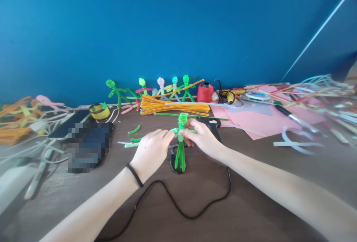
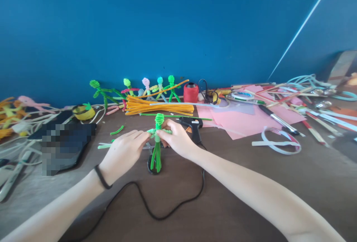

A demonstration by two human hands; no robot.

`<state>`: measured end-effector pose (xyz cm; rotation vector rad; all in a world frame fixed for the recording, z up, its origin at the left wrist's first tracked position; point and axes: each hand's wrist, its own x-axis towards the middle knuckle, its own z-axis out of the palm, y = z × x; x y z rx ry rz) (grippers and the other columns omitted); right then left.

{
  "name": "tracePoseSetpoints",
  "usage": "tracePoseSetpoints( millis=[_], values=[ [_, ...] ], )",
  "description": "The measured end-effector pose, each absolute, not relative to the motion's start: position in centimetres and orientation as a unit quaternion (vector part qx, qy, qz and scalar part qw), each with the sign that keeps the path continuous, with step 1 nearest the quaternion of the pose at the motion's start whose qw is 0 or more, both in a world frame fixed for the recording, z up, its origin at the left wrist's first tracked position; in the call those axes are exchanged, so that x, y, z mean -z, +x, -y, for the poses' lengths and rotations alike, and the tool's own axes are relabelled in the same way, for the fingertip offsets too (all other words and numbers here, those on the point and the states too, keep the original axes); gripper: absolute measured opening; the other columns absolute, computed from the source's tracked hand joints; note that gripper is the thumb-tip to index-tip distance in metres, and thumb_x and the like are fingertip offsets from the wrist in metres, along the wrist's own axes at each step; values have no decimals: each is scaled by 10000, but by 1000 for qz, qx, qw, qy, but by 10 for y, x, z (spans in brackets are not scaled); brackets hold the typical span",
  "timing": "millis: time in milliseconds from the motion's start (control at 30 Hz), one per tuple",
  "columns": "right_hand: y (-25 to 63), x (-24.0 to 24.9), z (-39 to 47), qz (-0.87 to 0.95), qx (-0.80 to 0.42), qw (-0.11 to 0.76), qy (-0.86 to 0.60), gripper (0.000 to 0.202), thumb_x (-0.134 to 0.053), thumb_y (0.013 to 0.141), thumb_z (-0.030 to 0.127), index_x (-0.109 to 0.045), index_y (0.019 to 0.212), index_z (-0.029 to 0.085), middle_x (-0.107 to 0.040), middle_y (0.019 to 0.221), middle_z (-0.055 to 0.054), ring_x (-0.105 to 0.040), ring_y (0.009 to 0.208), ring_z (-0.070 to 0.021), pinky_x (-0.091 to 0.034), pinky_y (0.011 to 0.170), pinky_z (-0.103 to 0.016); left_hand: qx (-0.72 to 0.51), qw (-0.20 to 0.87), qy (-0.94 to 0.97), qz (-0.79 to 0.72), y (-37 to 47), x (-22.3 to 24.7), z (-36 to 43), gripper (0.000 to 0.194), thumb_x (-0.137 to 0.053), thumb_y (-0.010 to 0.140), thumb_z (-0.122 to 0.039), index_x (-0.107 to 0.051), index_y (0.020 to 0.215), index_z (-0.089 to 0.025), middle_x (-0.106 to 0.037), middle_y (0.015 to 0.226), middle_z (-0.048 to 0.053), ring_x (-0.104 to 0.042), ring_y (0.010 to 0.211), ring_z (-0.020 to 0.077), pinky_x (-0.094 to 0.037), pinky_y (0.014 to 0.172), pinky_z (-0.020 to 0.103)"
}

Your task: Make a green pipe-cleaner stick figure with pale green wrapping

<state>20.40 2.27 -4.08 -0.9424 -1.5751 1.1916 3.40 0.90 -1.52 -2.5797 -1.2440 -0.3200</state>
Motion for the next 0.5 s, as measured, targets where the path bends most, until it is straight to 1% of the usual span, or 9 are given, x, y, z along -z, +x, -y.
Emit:
tracePoseSetpoints(
  millis=[133,300,400,500],
  values=[
    [204,42,-21,664,-456,454,-382,95,-475,780,227,-431,712,177,-468,490,62,-429,424,-74,-343,466,-220,112,149,-889,418,36,13,-8,170,-411,790,-87,-551,817,-180,-570,708,16,-526,699,165,-390,621,277],
    [203,38,-19,671,-454,438,-389,116,-490,759,202,-404,684,181,-440,492,71,-417,429,-68,-321,450,-204,135,141,-883,427,35,7,-9,196,-367,839,-164,-548,764,-184,-530,709,21,-492,698,157,-372,612,272],
    [203,36,-18,671,-464,428,-389,92,-498,747,204,-419,708,179,-447,556,61,-419,428,-62,-321,435,-200,166,112,-877,437,34,4,-10,225,-342,859,-204,-542,759,-178,-525,748,27,-488,727,156,-378,655,275],
    [203,35,-17,674,-473,422,-380,71,-497,743,209,-436,733,174,-466,615,46,-425,439,-59,-335,434,-200,212,51,-868,447,34,1,-10,206,-342,860,-220,-522,769,-174,-520,789,27,-495,743,145,-385,684,264]
  ],
)
